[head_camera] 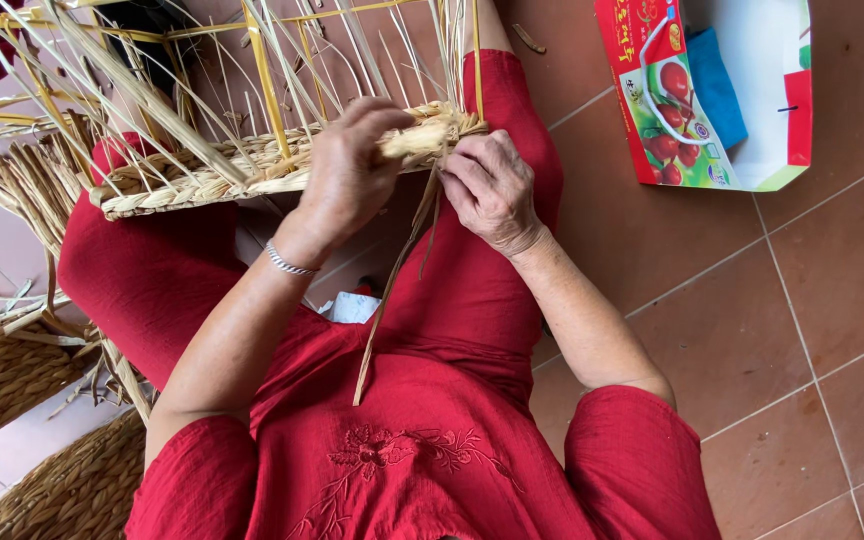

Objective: The person sits on the floor weaving a basket from dried plant leaves, folding and tucking strands around a frame to build up the woven side wall, then uses scissors to trim the protruding ends of the woven strands.

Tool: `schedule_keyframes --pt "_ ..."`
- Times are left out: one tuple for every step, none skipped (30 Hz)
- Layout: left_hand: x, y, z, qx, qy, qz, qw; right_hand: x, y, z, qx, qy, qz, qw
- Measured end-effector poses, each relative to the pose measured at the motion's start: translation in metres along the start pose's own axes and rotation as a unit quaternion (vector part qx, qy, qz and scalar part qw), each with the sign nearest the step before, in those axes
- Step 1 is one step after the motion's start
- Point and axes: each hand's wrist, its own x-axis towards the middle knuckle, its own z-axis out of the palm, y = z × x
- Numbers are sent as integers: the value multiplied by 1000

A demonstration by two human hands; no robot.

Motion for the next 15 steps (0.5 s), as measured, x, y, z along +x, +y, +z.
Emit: schedule_keyframes --pt "1 -3 9 6 4 33 999 -3 -1 0 -7 4 4 1000" --pt "4 -6 19 44 5 45 998 -5 -1 0 -12 8 9 1000" --pt "7 -9 30 81 7 58 995 -7 -2 0 -19 13 13 1000" --pt "10 -13 38 119 11 72 990 -9 -2 -1 -15 15 20 1000" --pt "12 -18 42 130 -3 55 990 -9 -2 0 -11 18 25 999" --pt "14 -22 45 139 -19 38 989 -10 -2 0 -7 20 32 999" --pt "14 -25 48 146 -37 20 988 -10 -2 0 7 19 48 999" --pt "15 -28 49 149 -54 11 987 -10 -2 0 20 18 66 997" --pt "14 -31 50 152 -71 3 986 -11 -2 -1 33 17 84 996" --pt "15 -33 50 156 -86 -5 984 -11 -2 -1 38 17 84 996" --pt "16 -35 51 158 -85 -3 984 -11 -2 -1 43 19 83 995" --pt "17 -35 52 160 -84 -2 984 -12 -2 -1 50 20 81 995" --pt "18 -36 53 162 -83 -1 983 -12 -2 0 51 19 75 996" --pt "20 -36 55 171 -81 -7 982 -12 -1 0 51 18 69 996" --pt "21 -37 56 179 -81 -13 980 -12 0 0 51 15 65 997"
